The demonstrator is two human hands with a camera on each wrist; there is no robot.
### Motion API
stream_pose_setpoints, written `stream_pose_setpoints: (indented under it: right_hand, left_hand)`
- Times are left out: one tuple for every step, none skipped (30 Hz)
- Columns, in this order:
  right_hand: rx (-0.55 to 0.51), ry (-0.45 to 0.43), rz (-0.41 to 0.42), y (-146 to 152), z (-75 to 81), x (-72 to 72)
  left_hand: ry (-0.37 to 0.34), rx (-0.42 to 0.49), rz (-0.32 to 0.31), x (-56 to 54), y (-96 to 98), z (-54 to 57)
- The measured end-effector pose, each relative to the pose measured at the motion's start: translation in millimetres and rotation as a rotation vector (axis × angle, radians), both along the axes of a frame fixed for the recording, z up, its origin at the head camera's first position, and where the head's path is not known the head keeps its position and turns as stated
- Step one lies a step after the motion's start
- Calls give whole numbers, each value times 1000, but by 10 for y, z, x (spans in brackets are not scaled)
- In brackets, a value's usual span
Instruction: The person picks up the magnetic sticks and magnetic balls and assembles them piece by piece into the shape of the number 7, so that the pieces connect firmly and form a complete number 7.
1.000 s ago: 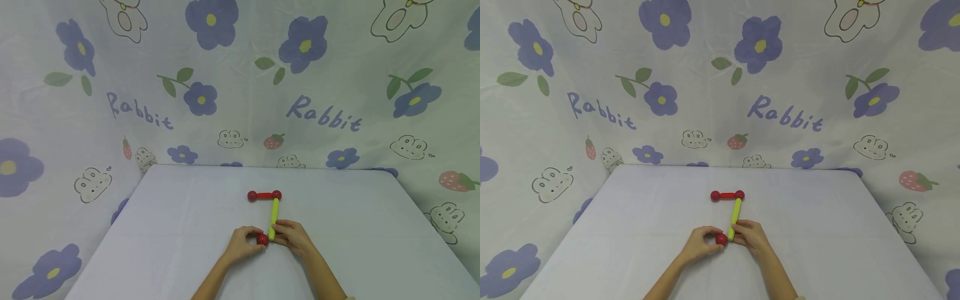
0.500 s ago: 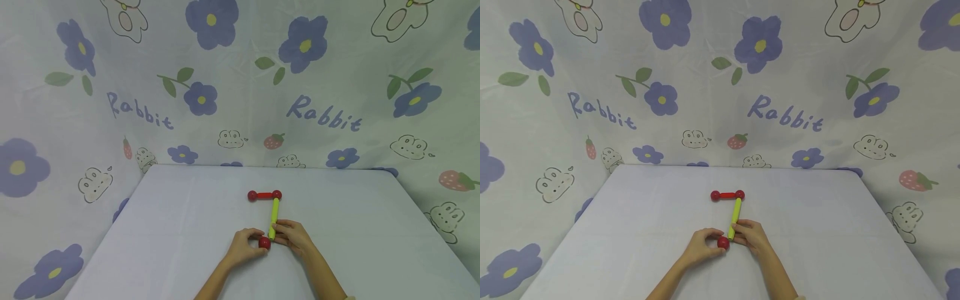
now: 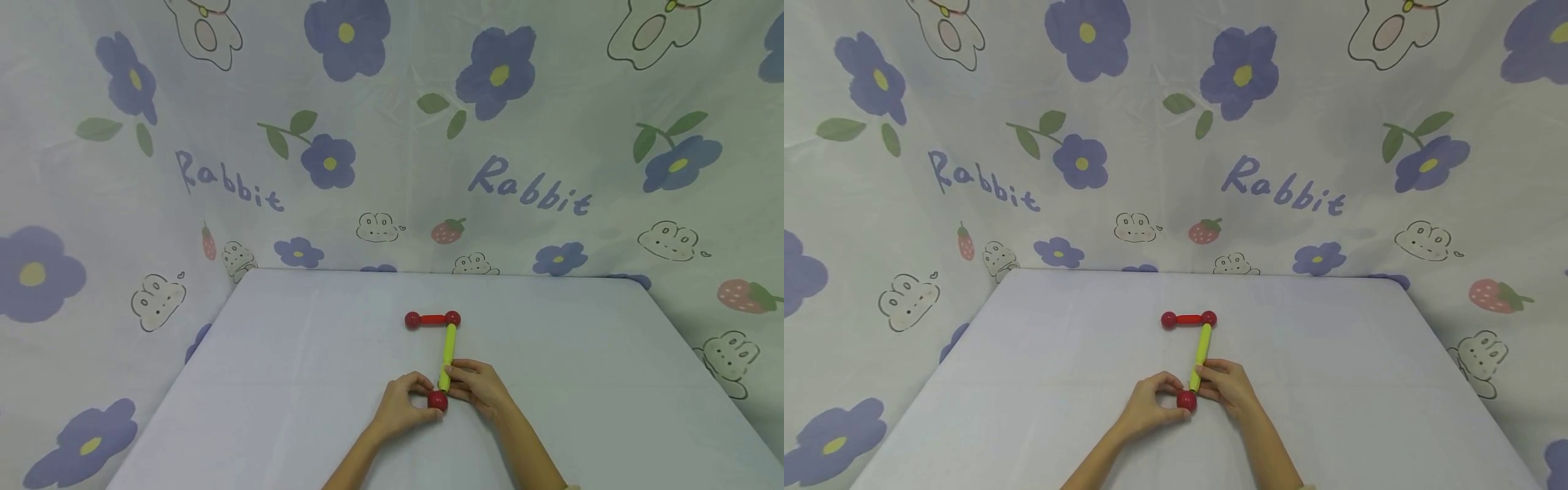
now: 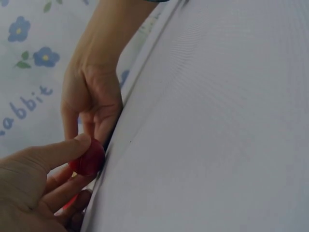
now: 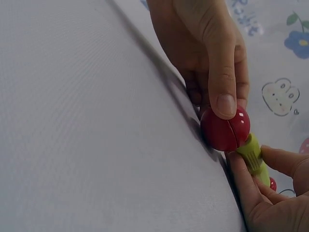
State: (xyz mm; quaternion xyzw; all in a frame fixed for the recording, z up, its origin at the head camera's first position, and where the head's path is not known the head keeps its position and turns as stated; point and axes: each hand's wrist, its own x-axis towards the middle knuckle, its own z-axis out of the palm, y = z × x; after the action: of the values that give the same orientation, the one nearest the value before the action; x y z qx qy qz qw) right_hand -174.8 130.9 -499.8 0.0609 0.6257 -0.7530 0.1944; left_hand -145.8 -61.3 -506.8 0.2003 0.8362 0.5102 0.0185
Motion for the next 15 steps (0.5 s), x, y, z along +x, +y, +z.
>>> stream_pose_setpoints:
  right_hand:
    - [-2,-1,-1,-2,-1,0]
    - [-3,-2,-3,-3,-2,-1]
    - [-3,-2,-5,-5,-3,-1]
    - [-2,-3,-7,-5,-5,0]
    - [-1,-2,-9,-4,-6,2]
    - [1,-2,-11,-4,-8,2]
    - [4,-2,-13,-4,-10,4]
    - [6,-1,-14,-4,-9,6]
    - [9,2,-14,-3,-9,7]
    - [10,1,-15,-4,-9,7]
    - [9,1,-16,-5,-4,7]
    - [9,0,-17,-7,-3,6]
    - [9,0,-18,-8,2,6]
    - [7,-2,-18,-9,5,6]
    - [5,-3,-19,-11,9,6]
  left_hand:
    - [-5,5,1,0,5,-2]
    - [-10,7,3,1,9,-5]
    - [-13,8,5,0,13,-5]
    - [-20,7,7,-1,17,-7]
    - [-27,7,9,-2,19,-9]
    - [-30,5,9,-4,21,-10]
    - [-32,4,10,-4,22,-8]
    - [-35,2,10,-5,23,-8]
    - [-36,-1,10,-6,23,-5]
    - [-36,-6,12,-7,22,-4]
    - [-34,-11,14,-7,22,-1]
    - [-33,-16,16,-8,20,1]
    - [-33,-22,19,-8,19,3]
    - [-32,-27,21,-8,18,5]
    - [-30,-33,23,-8,16,6]
